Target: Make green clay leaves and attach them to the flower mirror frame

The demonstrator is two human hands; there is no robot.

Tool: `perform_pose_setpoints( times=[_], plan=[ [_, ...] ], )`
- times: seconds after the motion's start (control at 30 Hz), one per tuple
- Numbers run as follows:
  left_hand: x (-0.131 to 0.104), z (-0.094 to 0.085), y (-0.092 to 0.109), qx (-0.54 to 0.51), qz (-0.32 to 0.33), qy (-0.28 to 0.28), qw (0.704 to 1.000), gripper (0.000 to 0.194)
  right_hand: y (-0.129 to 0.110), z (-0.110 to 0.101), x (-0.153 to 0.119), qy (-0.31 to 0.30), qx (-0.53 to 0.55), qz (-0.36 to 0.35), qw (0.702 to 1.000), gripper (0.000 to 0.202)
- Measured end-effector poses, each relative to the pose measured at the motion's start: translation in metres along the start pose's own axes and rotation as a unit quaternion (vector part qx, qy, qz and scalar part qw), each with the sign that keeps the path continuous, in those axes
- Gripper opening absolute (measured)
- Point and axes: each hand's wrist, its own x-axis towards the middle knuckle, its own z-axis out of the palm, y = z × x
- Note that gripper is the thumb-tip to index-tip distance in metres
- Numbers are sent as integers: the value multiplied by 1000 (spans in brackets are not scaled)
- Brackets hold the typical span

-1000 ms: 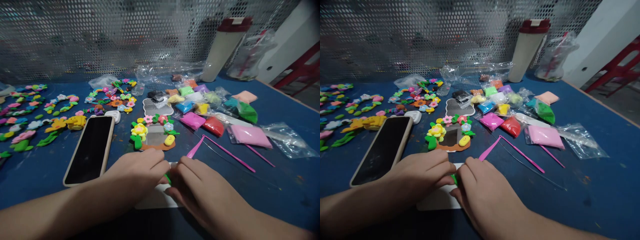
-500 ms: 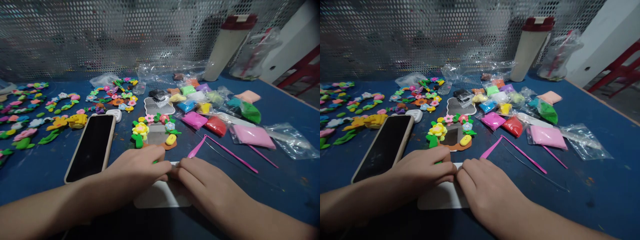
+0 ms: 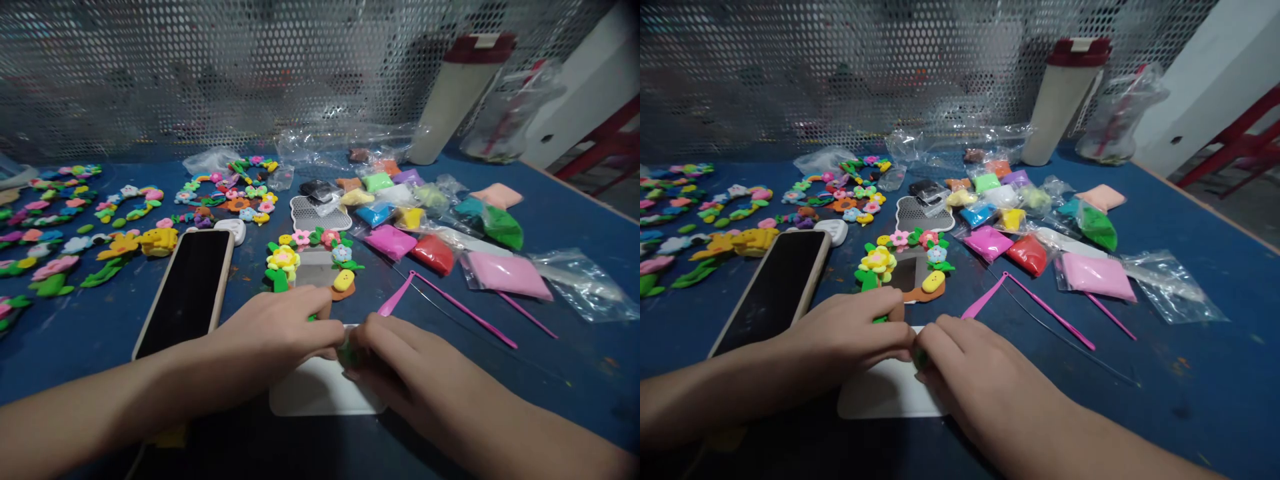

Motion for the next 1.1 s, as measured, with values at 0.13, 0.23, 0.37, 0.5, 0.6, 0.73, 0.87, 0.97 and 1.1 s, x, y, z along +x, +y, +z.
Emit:
perform_pose_setpoints(
  times=[0.13,0.23,0.37,0.5,0.6,0.73,0.87,0.97,1.1],
  plan=[
    [0,-2,-1,-17,3,10,1000,7,-1,-3,0,-39,34,30,998,17],
    [0,-4,0,-41,-8,3,999,4,-4,-8,0,-49,35,33,998,16],
    [1,-8,3,-65,-25,-7,998,2,-1,-14,-2,-53,31,35,997,20],
    [3,-9,5,-83,-34,-6,996,8,8,-14,-4,-60,25,-20,998,12],
    [5,-7,2,-96,-43,-7,994,10,12,-13,-2,-54,22,-92,994,16],
    [5,-5,-1,-98,-63,-13,993,8,13,-12,2,-50,33,-193,979,28],
    [4,-5,-2,-88,-73,-22,993,9,13,-12,3,-68,27,-218,973,33],
    [2,-5,-1,-81,-60,-20,995,11,13,-13,3,-67,-1,-228,971,39],
    [1,-5,-1,-78,-48,-14,996,13,13,-11,5,-36,-45,-233,971,38]
  ],
)
